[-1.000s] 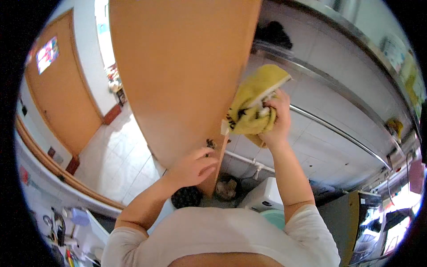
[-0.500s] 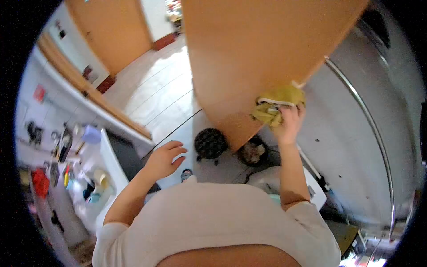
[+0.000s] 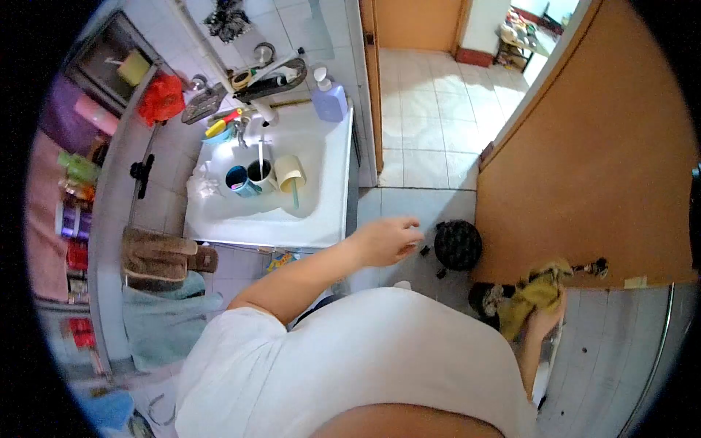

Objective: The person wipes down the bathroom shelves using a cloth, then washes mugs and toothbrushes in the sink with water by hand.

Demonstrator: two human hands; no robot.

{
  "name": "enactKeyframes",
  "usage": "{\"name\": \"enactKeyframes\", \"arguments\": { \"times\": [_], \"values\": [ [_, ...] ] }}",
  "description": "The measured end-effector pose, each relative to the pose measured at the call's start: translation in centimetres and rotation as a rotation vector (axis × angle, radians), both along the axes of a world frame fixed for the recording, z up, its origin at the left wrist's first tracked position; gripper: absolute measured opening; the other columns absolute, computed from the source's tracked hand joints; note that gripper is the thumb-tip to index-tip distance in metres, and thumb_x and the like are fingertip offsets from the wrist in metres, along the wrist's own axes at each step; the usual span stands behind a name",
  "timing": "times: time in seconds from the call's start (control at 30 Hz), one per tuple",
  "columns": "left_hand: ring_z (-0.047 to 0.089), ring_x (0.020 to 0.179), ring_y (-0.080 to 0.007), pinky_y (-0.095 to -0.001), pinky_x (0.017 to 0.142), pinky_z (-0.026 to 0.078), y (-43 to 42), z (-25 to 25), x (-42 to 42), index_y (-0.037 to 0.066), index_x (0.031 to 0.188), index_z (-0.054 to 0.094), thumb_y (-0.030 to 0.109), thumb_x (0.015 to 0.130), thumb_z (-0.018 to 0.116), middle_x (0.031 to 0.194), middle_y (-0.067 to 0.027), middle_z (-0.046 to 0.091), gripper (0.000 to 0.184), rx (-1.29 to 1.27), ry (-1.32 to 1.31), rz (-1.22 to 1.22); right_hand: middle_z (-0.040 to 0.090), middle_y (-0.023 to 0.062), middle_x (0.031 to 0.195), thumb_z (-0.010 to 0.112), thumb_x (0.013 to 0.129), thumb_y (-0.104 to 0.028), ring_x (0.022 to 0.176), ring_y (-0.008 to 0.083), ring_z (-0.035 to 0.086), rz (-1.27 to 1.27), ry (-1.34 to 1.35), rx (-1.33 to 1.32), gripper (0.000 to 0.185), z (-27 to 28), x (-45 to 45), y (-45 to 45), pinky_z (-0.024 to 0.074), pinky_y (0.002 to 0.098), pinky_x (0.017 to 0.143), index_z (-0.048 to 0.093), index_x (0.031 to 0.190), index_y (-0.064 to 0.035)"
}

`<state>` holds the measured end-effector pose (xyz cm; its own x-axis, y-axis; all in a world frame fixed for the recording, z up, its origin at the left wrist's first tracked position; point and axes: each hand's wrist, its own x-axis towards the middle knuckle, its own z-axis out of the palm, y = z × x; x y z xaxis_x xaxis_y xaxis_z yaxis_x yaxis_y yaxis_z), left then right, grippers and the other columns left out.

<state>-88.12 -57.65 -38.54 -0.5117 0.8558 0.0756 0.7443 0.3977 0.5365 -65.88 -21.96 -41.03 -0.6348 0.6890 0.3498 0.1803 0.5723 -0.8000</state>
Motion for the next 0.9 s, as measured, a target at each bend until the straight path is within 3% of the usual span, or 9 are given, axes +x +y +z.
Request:
{"name": "enactKeyframes", "arguments": {
  "times": [0.13,0.23,0.4,0.5,0.53,0.6,0.73,0.8,0.9],
  "values": [
    [0.058,0.100,-0.0307,-0.0376,0.083,0.049,-6.6,-1.7,-2.2,0.008,0.104,0.062,0.017,0.082,0.062,0.116,-0.0133,0.056,0.023,0.047,-0.133,0.113,0.053,0.0113,0.116,0.055,0.085,-0.009,0.105,0.0245,0.053,0.023,0.237,-0.663,0.042,0.5,-7.4,-8.2,0.0480,0.0386,0.087,0.044,0.126,-0.0043],
    [0.058,0.100,-0.0301,-0.0369,0.084,0.049,-9.8,-2.3,-3.5,0.008,0.106,0.062,0.017,0.082,0.063,0.115,-0.0130,0.056,0.026,0.076,-0.170,0.163,0.054,0.0117,0.118,0.055,0.089,-0.013,0.105,0.0252,0.055,0.048,0.361,-1.128,0.037,1.2,-12.2,-14.5,0.0480,0.0398,0.088,0.048,0.124,-0.0023],
    [0.059,0.102,-0.0255,-0.0352,0.084,0.049,-12.9,-2.9,-5.4,0.012,0.128,0.049,0.020,0.080,0.067,0.123,-0.0132,0.053,0.051,0.185,-0.519,0.208,0.056,0.0139,0.116,0.049,0.093,-0.022,0.105,0.0291,0.056,0.066,0.149,-1.443,0.034,2.2,-18.5,-23.0,0.0474,0.0439,0.088,0.050,0.121,-0.0032],
    [0.055,0.111,-0.0233,-0.0354,0.090,0.047,-13.9,-3.4,-5.2,0.012,0.141,0.031,0.021,0.078,0.071,0.130,-0.0154,0.048,0.076,0.306,-0.798,0.269,0.062,0.0108,0.104,0.050,0.087,-0.010,0.092,0.0269,0.062,0.237,0.194,-1.614,0.028,0.1,-22.1,-27.1,0.0521,0.0430,0.079,0.053,0.114,-0.0037],
    [0.054,0.112,-0.0236,-0.0355,0.091,0.046,-14.3,-3.5,-5.2,0.012,0.142,0.028,0.020,0.077,0.072,0.132,-0.0158,0.047,0.079,0.332,-0.798,0.255,0.061,0.0133,0.107,0.048,0.091,-0.021,0.098,0.0279,0.060,0.259,0.158,-1.561,0.030,-0.6,-23.0,-28.5,0.0480,0.0438,0.087,0.053,0.114,-0.0028],
    [0.052,0.115,-0.0241,-0.0358,0.093,0.045,-13.2,-3.3,-5.0,0.010,0.144,0.022,0.019,0.075,0.074,0.135,-0.0167,0.044,0.087,0.391,-0.799,0.153,0.061,0.0136,0.107,0.046,0.091,-0.021,0.099,0.0280,0.060,0.202,0.113,-1.655,0.030,2.5,-23.2,-30.0,0.0475,0.0443,0.089,0.053,0.114,-0.0024],
    [0.059,0.101,-0.0209,-0.0337,0.083,0.049,-9.7,-2.1,-5.1,0.005,0.134,0.038,0.012,0.080,0.068,0.117,-0.0126,0.058,0.062,0.198,-0.731,0.034,0.062,0.0127,0.103,0.047,0.091,-0.021,0.092,0.0261,0.061,0.005,0.316,-1.708,0.028,3.3,-21.3,-27.4,0.0488,0.0417,0.085,0.054,0.112,-0.0036],
    [0.061,0.079,-0.0150,-0.0286,0.067,0.051,-8.8,-2.8,-5.1,0.002,0.123,0.050,0.008,0.084,0.061,0.097,-0.0086,0.063,0.041,0.196,-1.049,0.092,0.062,0.0128,0.101,0.049,0.092,-0.020,0.089,0.0250,0.063,0.050,0.532,-1.764,0.027,0.3,-20.7,-25.9,0.0516,0.0415,0.081,0.053,0.112,-0.0027],
    [0.056,0.065,-0.0111,-0.0254,0.057,0.048,-3.1,-2.6,-4.0,0.001,0.117,0.055,0.005,0.087,0.055,0.086,-0.0072,0.063,0.030,0.125,-0.893,-0.024,0.062,0.0118,0.104,0.051,0.091,-0.022,0.094,0.0271,0.061,-0.106,0.644,-1.806,0.030,0.6,-16.1,-21.0,0.0490,0.0438,0.085,0.052,0.115,-0.0035]
  ]
}}
